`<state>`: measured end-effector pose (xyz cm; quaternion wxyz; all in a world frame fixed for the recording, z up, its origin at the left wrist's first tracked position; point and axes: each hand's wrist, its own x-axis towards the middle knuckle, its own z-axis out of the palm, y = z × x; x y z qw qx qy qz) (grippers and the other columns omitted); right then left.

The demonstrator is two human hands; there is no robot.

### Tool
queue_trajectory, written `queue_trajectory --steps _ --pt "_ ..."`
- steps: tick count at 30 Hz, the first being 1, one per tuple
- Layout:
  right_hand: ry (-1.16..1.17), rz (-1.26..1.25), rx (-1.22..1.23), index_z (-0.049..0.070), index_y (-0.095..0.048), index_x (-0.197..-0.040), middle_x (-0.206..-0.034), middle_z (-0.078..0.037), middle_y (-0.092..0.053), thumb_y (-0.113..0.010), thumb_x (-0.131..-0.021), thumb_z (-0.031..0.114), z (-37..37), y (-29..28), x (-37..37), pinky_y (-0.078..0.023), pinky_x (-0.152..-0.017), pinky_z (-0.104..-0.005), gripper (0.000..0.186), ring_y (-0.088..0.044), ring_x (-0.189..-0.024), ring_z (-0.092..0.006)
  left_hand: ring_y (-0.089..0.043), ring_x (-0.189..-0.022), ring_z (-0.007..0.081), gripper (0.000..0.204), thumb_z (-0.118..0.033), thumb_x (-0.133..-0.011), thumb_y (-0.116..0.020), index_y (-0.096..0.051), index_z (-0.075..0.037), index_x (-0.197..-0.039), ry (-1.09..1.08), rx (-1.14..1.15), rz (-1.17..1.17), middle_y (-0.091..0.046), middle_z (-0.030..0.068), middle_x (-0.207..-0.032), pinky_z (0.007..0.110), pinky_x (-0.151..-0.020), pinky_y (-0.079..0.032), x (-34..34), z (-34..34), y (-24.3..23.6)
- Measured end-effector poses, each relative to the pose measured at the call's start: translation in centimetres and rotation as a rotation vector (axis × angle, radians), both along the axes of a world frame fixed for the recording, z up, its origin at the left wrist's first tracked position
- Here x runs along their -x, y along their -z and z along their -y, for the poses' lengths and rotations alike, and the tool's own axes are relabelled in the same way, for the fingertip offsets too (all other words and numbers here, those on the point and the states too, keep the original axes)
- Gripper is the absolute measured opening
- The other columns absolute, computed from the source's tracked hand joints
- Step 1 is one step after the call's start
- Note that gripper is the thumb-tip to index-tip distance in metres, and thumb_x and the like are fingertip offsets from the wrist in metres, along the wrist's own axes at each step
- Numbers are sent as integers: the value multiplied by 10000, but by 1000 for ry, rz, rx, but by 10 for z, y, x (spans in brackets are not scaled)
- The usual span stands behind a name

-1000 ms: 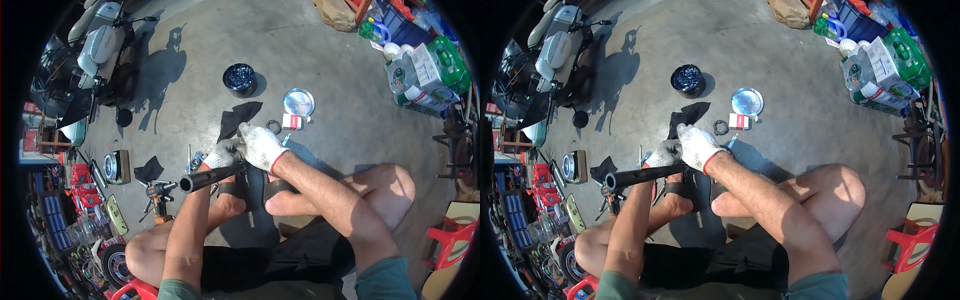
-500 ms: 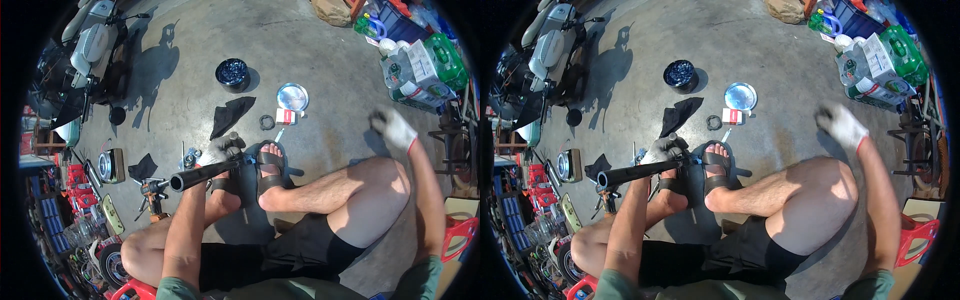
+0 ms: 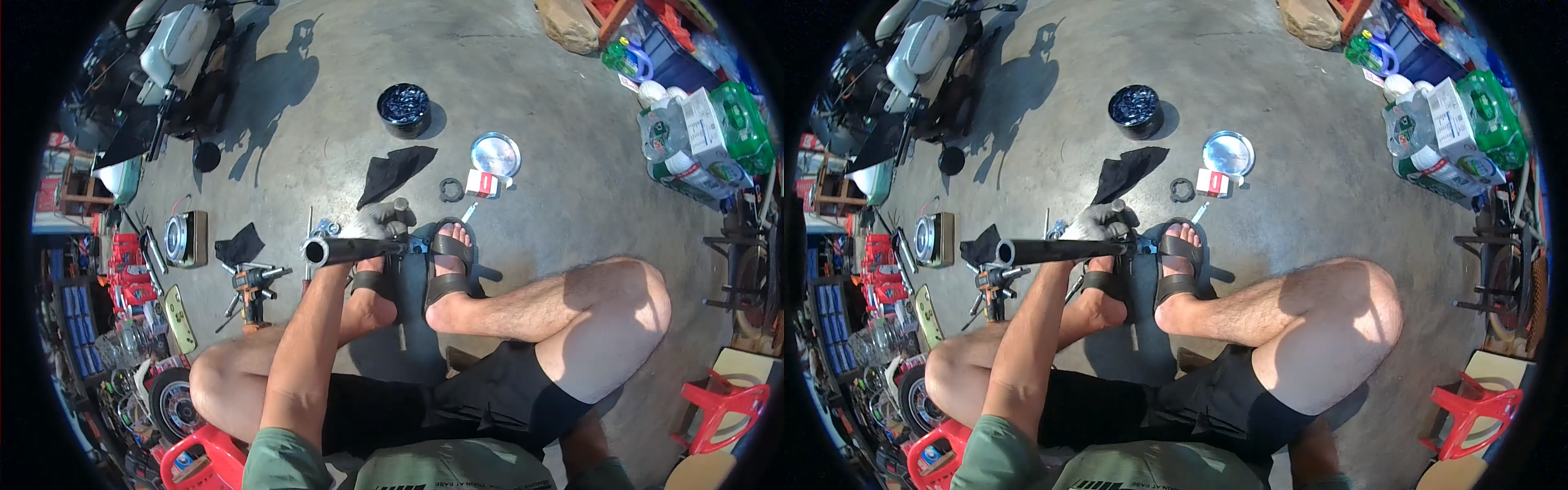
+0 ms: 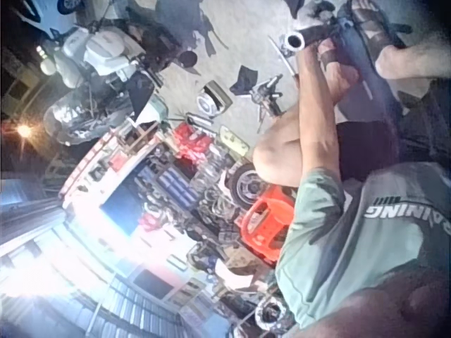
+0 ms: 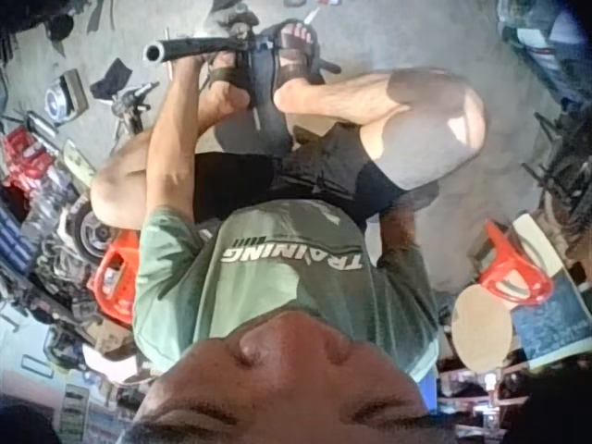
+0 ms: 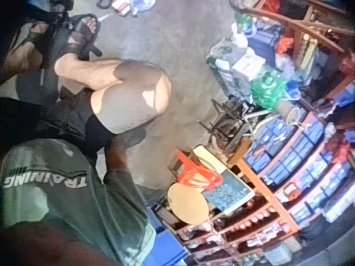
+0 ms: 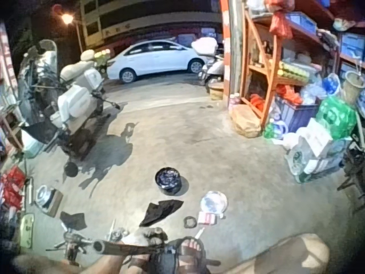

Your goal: The person puts on gloves, positions a motorcycle fork assembly, and repeatedly hammers metal parts onto the fork stem using a hammer.

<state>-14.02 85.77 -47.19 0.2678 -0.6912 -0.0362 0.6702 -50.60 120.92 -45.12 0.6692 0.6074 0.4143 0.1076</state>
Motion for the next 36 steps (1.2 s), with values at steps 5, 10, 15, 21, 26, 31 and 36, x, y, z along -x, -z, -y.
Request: queue_trajectory --steps 5,10,15,21,26,31,36 --pt "298 -125 -71 33 -699 -1118 -1029 -130 -734 -673 -894 253 -14 -41 -8 -556 -832 -406 315 -694 -901 -307 -545 -785 102 155 -54 -900 -641 -651 -16 -1050 72 -72 59 -589 -26 -882 285 -707 -472 -2 3 -10" --pt "606 -146 -203 36 -701 -1112 -1041 -134 -734 -684 -889 269 -31 -136 -46 -561 -830 -411 323 -697 -901 -309 -540 -856 101 159 -131 -891 -670 -662 -45 -1025 172 -229 -75 -614 -20 -898 269 -780 -450 -3 3 -12" --pt "418 472 -730 68 -613 -1297 -844 45 -575 -682 -959 336 -58 -256 -130 -375 -527 -161 437 -521 -683 -31 -494 -845 86 136 -137 -911 -687 -633 -65 -1013 113 -175 20 -557 -47 -880 255 -774 -437 7 4 -4" --pt "451 558 -1010 6 -491 -1449 -1110 -32 -619 -629 -999 278 -103 -309 -41 -486 -740 -231 543 -594 -865 -90 -500 -832 57 64 -86 -960 -621 -614 -70 -1021 107 -137 31 -592 -55 -901 233 -732 -450 6 1 16" --pt "107 -13 -895 -15 -515 -1316 -837 29 -562 -710 -910 175 -135 -243 50 -435 -473 -183 489 -552 -616 -46 -531 -820 39 68 -91 -982 -620 -614 -109 -1047 69 -68 128 -588 -66 -888 228 -682 -459 3 -5 44" --pt "-188 -8 -663 17 -580 -1184 -752 -19 -583 -713 -880 181 -186 -207 134 -467 -494 -261 370 -562 -572 -110 -521 -853 55 94 -106 -960 -638 -615 -126 -1048 43 -115 171 -593 -66 -932 227 -716 -438 15 -1 56" --pt "-260 18 -684 -4 -601 -1044 -738 -34 -613 -695 -886 150 -222 -201 156 -464 -502 -261 240 -569 -564 -111 -655 -935 197 356 -141 -933 -663 -643 -88 -1284 63 -256 15 -712 92 -1079 345 -823 -539 4 8 9"
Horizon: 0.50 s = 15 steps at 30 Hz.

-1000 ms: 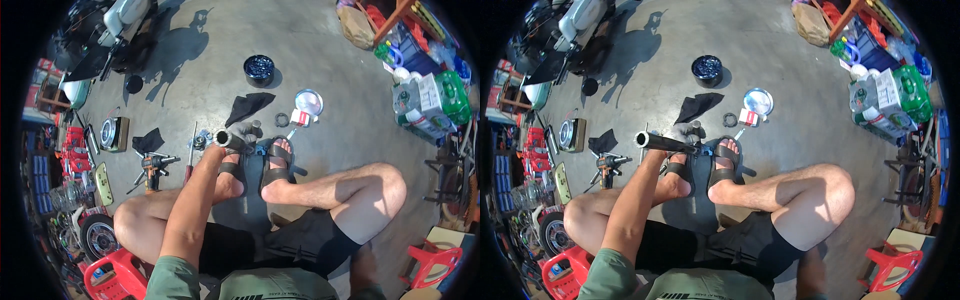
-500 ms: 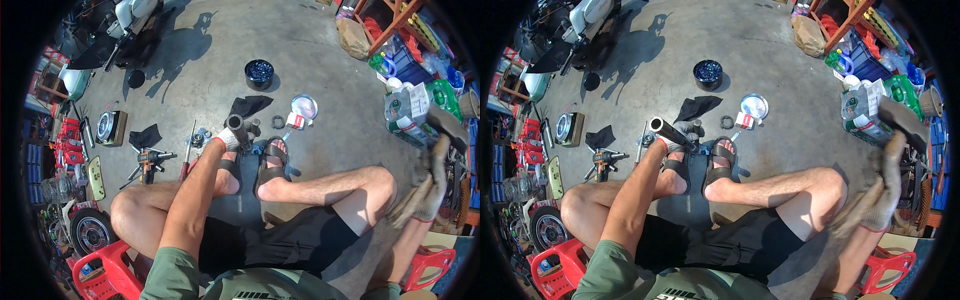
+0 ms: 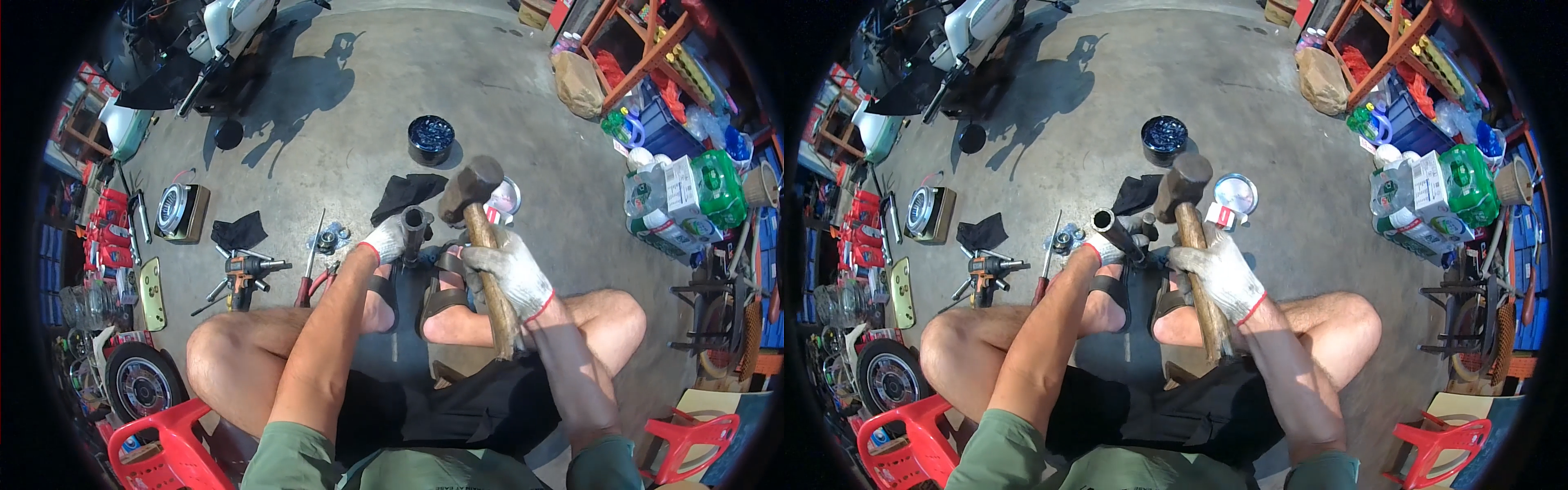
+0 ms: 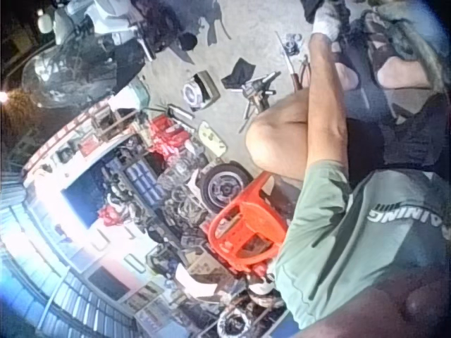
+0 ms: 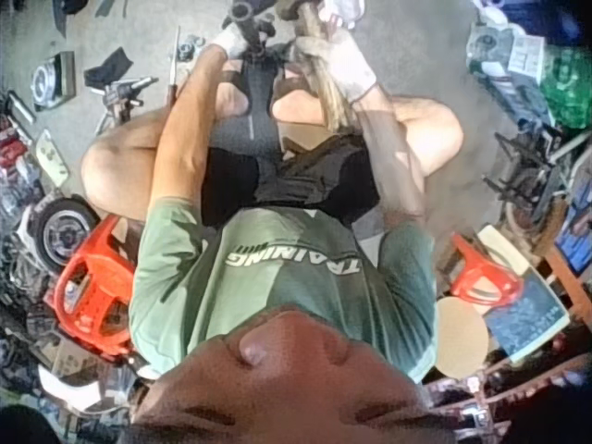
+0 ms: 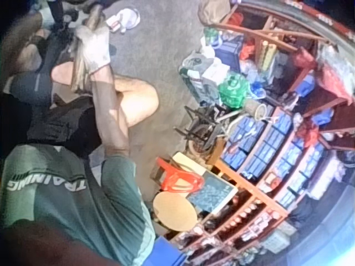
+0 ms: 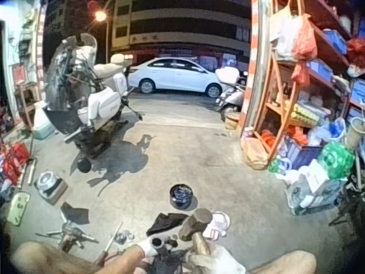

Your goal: The person puts on gloves, positions a motorcycle fork assembly, and repeatedly hammers metal parts onto the fork stem using a hammer.

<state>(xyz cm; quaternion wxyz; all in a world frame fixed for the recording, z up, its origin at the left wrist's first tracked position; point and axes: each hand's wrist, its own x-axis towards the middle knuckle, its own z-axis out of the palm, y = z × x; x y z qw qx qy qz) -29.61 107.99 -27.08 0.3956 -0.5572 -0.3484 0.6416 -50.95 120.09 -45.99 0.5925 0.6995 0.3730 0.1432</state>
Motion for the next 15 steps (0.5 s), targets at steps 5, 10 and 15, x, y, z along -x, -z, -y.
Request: queue_trajectory --steps 5,10,15 --pt "-46 100 -164 -29 -582 -1126 -777 -33 -595 -690 -878 132 -26 -67 7 -487 -531 -258 315 -580 -599 -102 -558 -903 122 149 -172 -915 -654 -670 -80 -1031 26 -120 -74 -657 -10 -978 298 -821 -466 6 -5 1" --pt "-38 88 -195 -38 -558 -1050 -745 -46 -584 -688 -878 112 -29 -54 20 -484 -459 -273 262 -595 -540 -132 -558 -909 106 149 -143 -922 -676 -663 -74 -1053 51 -154 -101 -649 -18 -998 278 -810 -467 21 -13 38" --pt "-156 112 106 -22 -538 -1078 -737 -52 -583 -720 -848 152 -36 19 5 -498 -464 -293 341 -587 -527 -150 -655 -994 173 303 -141 -897 -693 -689 -68 -1191 -8 -130 -16 -730 79 -1079 334 -887 -538 6 -1 19"
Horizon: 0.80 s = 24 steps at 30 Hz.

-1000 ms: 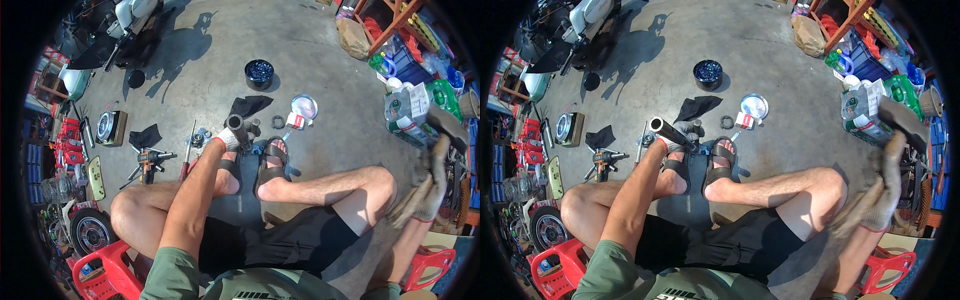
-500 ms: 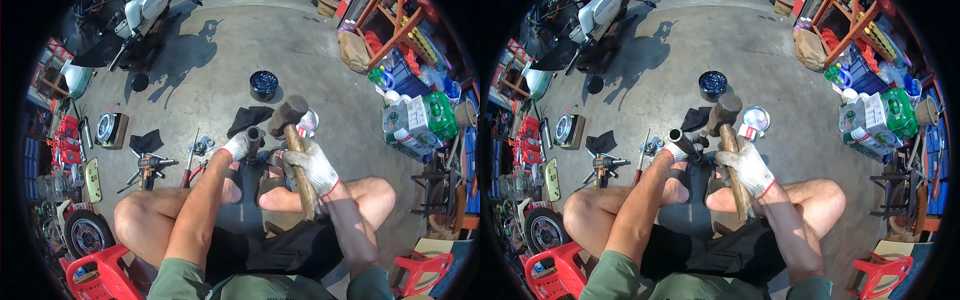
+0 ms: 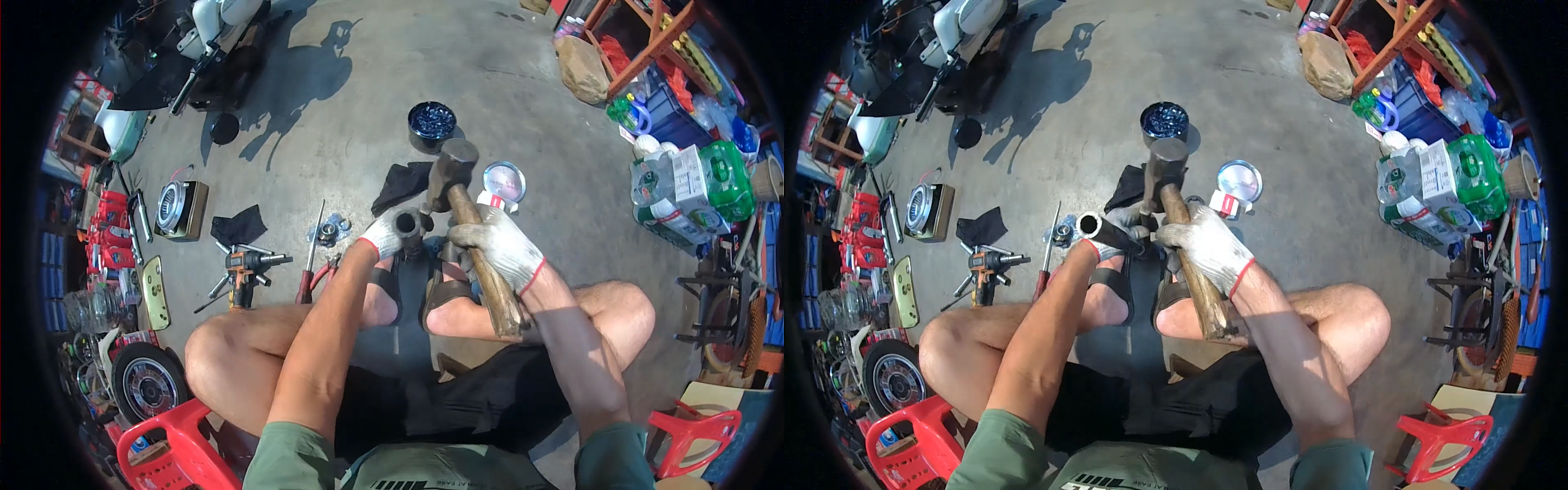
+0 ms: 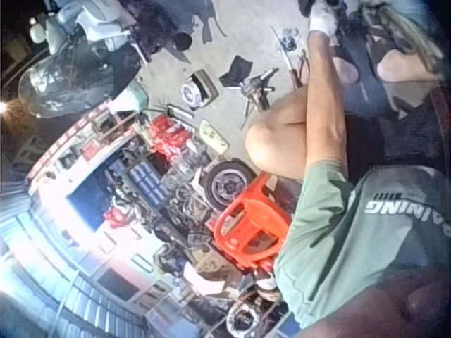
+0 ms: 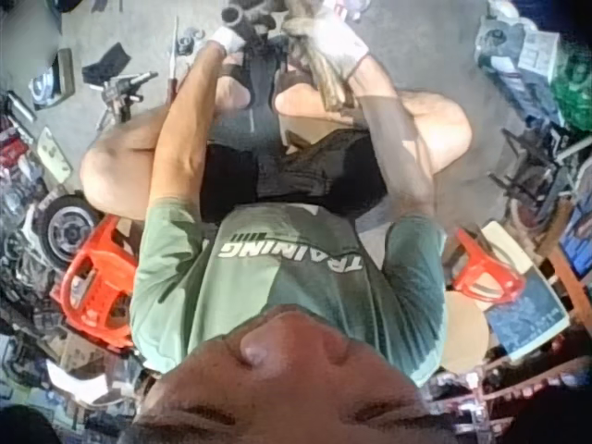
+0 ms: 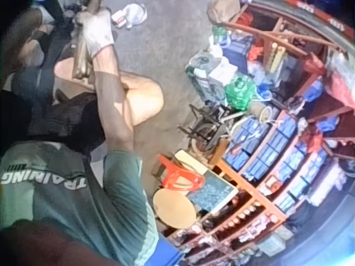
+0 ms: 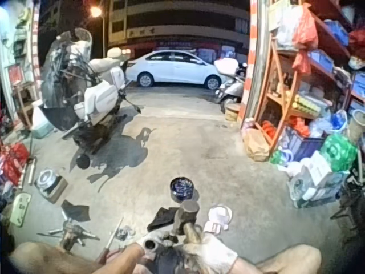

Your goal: The person puts on gloves, positions a motorcycle fork assembly, and repeatedly hammers metal parts onto the fork stem using a hammer.

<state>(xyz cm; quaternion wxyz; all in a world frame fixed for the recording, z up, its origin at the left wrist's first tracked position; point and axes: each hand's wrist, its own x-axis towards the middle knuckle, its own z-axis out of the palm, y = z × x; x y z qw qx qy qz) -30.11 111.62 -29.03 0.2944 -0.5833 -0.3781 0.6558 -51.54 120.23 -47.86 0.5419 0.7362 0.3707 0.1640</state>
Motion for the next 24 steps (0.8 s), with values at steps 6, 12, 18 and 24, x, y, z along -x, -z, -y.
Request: queue_trajectory --steps 6,12,18,24 --pt "105 -138 -37 -3 -548 -1095 -806 -57 -602 -700 -863 152 21 -17 -11 -514 -558 -288 318 -621 -654 -142 -635 -905 165 262 -112 -925 -663 -663 -49 -1179 -8 -63 -12 -695 73 -1029 331 -813 -543 15 -5 10" --pt "176 -165 -15 6 -552 -1092 -775 -60 -612 -705 -861 140 27 -1 -22 -491 -533 -285 308 -620 -628 -149 -610 -907 150 217 -185 -920 -675 -674 -45 -1086 46 21 -108 -633 26 -968 322 -819 -514 -2 0 -25" --pt "167 -190 -15 9 -568 -1062 -763 -55 -609 -725 -866 161 28 13 -19 -485 -525 -284 293 -606 -592 -152 -594 -839 102 122 -64 -937 -639 -673 -36 -1050 -36 141 11 -615 -3 -942 274 -729 -512 6 2 -6" --pt "111 -69 -187 -12 -580 -1075 -769 -44 -597 -720 -874 183 24 13 -19 -484 -527 -296 314 -599 -587 -137 -596 -872 155 244 -91 -870 -686 -693 -57 -1111 -32 80 -95 -671 28 -957 324 -795 -497 -5 7 -14"
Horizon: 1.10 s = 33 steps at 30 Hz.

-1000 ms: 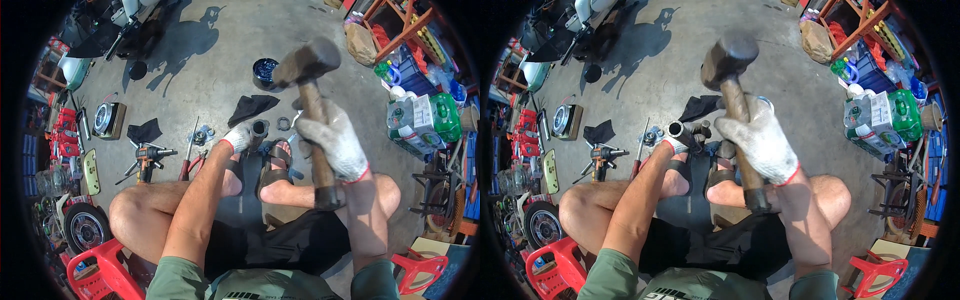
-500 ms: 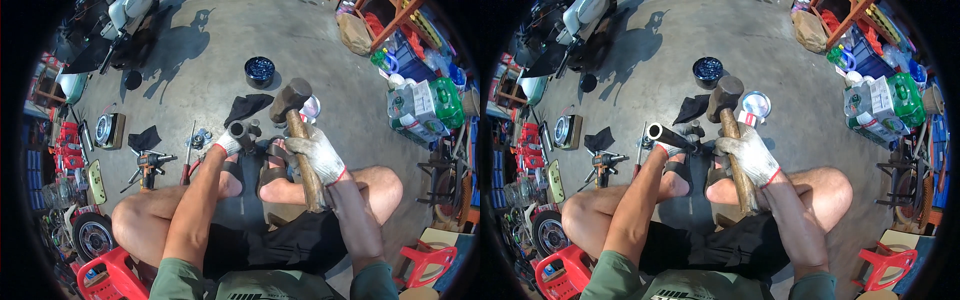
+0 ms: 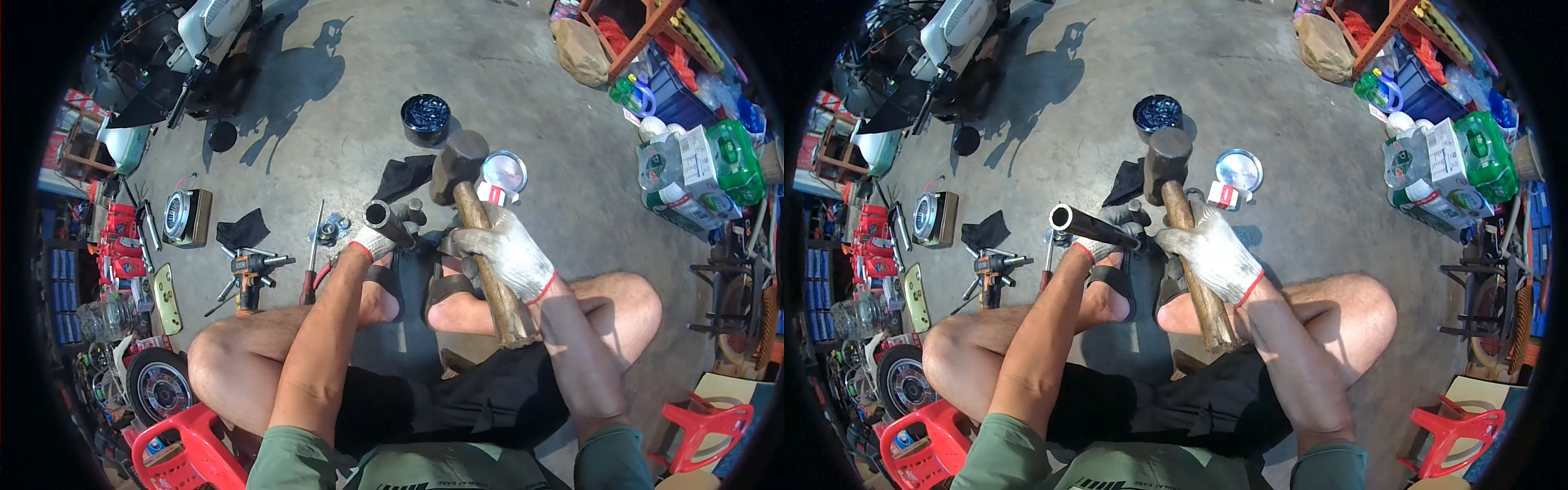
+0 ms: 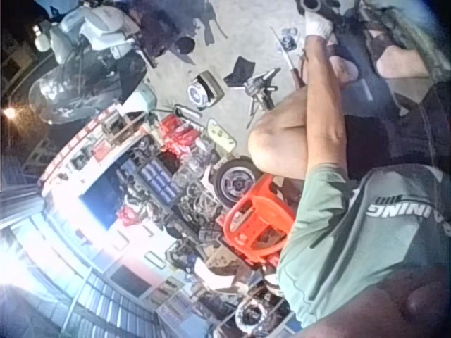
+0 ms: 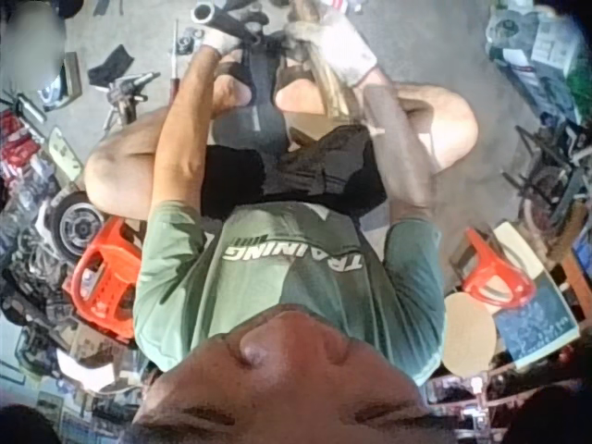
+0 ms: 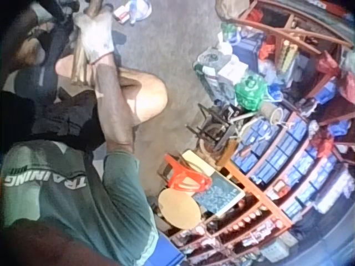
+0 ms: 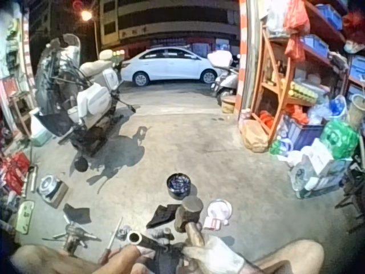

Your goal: The person puts on gloves, positions a motorcycle fork assembly, and repeatedly hammers metal parts onto the fork stem using a hammer.

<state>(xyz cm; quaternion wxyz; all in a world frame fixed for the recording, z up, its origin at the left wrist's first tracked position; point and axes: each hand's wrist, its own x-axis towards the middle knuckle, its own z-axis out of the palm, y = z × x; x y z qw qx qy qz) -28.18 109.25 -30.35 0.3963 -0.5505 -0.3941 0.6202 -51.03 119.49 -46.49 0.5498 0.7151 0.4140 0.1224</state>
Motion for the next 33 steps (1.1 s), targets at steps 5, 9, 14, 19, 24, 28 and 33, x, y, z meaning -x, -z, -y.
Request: queue_trajectory --steps 5,9,14,19,24,28,33 --pt "-18 53 -280 -29 -574 -1101 -785 -47 -608 -712 -895 163 -14 -62 13 -486 -524 -281 314 -618 -579 -129 -566 -846 110 218 -87 -903 -679 -681 -54 -1119 -122 163 128 -644 -9 -944 296 -773 -485 6 2 -2" --pt "-67 33 -125 -28 -588 -1045 -739 -44 -603 -721 -898 175 -15 -65 23 -487 -520 -290 284 -620 -580 -129 -547 -825 86 195 -93 -901 -689 -677 -62 -1093 -73 96 35 -626 -24 -920 276 -739 -484 4 4 -18" --pt "-128 101 33 -39 -604 -965 -741 -88 -638 -698 -886 185 -22 25 22 -496 -507 -315 256 -617 -551 -148 -595 -827 132 205 -121 -934 -632 -662 -31 -1115 -48 -81 77 -655 33 -934 303 -721 -510 2 2 -11" --pt "-60 -19 102 0 -533 -1089 -752 -50 -595 -695 -876 137 -2 -7 7 -506 -513 -295 300 -599 -561 -140 -571 -802 87 110 -82 -960 -612 -657 -52 -1055 -68 86 153 -615 -22 -907 269 -683 -491 -1 2 -4" --pt "-53 -57 86 -42 -600 -999 -760 -59 -619 -683 -863 131 1 5 19 -493 -514 -283 235 -606 -583 -146 -622 -841 181 219 -154 -885 -700 -666 -47 -1073 -355 -104 -62 -665 41 -924 359 -750 -518 44 4 47" --pt "50 0 29 -1 -593 -1029 -777 -42 -637 -672 -889 84 13 12 -5 -479 -500 -250 182 -607 -579 -124 -722 -970 238 281 -6 -870 -604 -670 -21 -1143 -563 -162 26 -756 139 -1007 359 -857 -555 -9 37 7" --pt "17 -56 94 10 -617 -1047 -789 -43 -616 -671 -879 98 21 5 21 -475 -479 -277 197 -585 -555 -136 -719 -909 224 282 62 -844 -611 -667 -19 -1108 -778 -291 137 -744 144 -957 355 -843 -555 20 58 16"
